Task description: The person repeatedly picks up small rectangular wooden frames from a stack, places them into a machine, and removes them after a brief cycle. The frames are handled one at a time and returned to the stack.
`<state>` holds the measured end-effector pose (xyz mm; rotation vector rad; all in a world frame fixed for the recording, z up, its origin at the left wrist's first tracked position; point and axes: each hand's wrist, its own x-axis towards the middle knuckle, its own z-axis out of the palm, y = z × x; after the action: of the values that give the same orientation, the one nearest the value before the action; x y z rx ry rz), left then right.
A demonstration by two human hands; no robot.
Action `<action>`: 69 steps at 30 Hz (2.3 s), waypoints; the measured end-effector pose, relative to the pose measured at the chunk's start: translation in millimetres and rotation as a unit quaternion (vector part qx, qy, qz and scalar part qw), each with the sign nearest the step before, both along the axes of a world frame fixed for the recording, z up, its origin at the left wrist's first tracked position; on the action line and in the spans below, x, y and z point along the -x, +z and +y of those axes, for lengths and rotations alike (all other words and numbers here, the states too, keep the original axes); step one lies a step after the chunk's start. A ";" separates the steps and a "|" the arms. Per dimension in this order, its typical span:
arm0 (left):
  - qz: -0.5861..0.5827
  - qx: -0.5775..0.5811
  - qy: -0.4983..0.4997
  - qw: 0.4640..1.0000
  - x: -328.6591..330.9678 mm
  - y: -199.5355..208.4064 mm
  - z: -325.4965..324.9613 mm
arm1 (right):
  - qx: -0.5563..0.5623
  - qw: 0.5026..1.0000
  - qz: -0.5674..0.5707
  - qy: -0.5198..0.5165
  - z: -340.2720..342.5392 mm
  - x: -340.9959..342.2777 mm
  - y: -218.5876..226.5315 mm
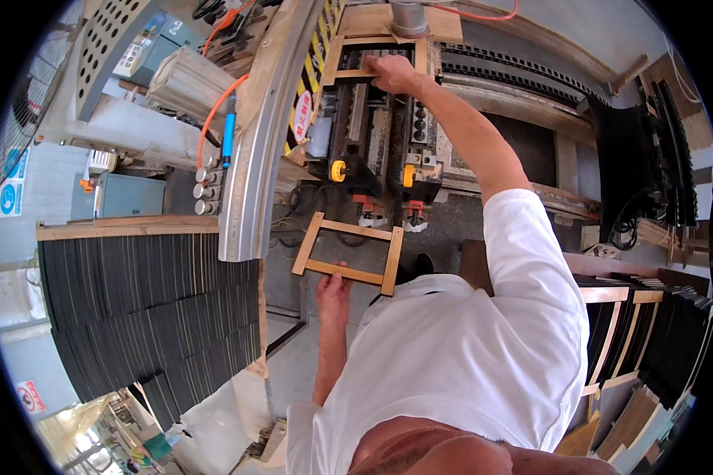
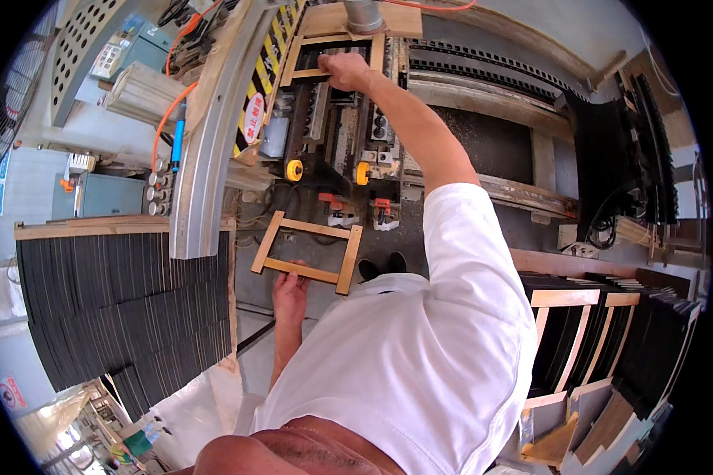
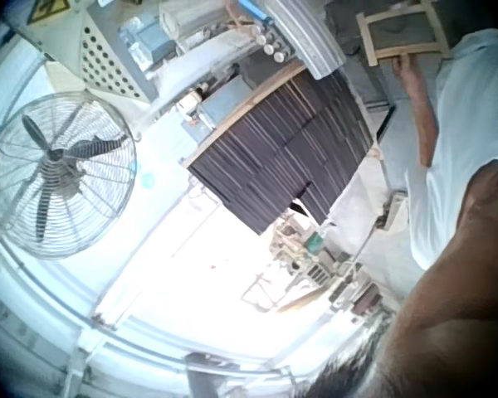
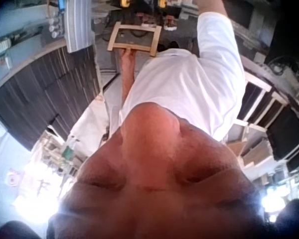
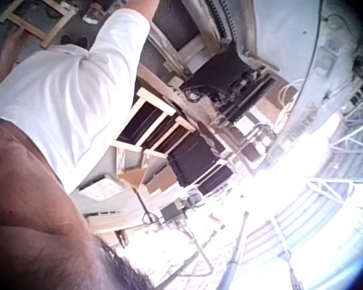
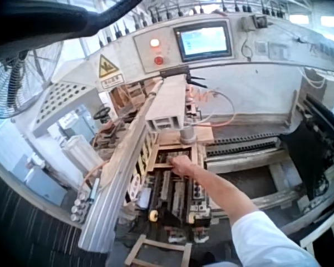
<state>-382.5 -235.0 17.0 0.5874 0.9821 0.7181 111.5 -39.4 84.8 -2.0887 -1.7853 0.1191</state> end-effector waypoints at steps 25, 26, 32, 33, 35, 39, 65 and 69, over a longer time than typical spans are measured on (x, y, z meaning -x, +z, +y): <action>0.187 -0.187 0.124 0.956 25.3 43.2 -21.5 | 0.046 0.993 -0.088 0.066 2.1 -10.1 13.1; 0.214 -0.212 0.124 0.946 32.2 55.3 -25.8 | 0.054 0.994 -0.073 0.057 1.8 -0.8 17.5; 0.256 -0.310 0.154 0.903 92.0 117.9 -46.7 | 0.040 0.993 -0.098 0.046 4.9 0.5 12.4; 0.291 -0.304 0.157 0.893 104.2 138.6 -53.6 | 0.028 0.993 -0.105 0.051 5.6 3.9 12.3; 0.256 -0.337 0.238 0.874 132.4 167.6 -66.8 | -0.001 0.993 -0.106 0.058 6.6 5.2 8.9; 0.253 -0.382 0.380 0.804 202.5 232.6 -91.2 | -0.022 0.994 -0.098 0.035 -1.2 18.1 11.8; 0.630 -0.331 0.292 0.639 646.3 306.5 125.7 | -0.227 0.925 0.299 -0.066 -181.1 276.4 59.4; 0.773 -0.407 0.296 0.387 656.3 316.1 80.2 | -0.226 0.947 0.223 -0.053 -212.2 303.2 112.8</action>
<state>-1038.7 -154.8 333.1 2.0658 2.7474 1.2687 -191.7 -251.6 197.6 -1.6595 -1.2825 0.1264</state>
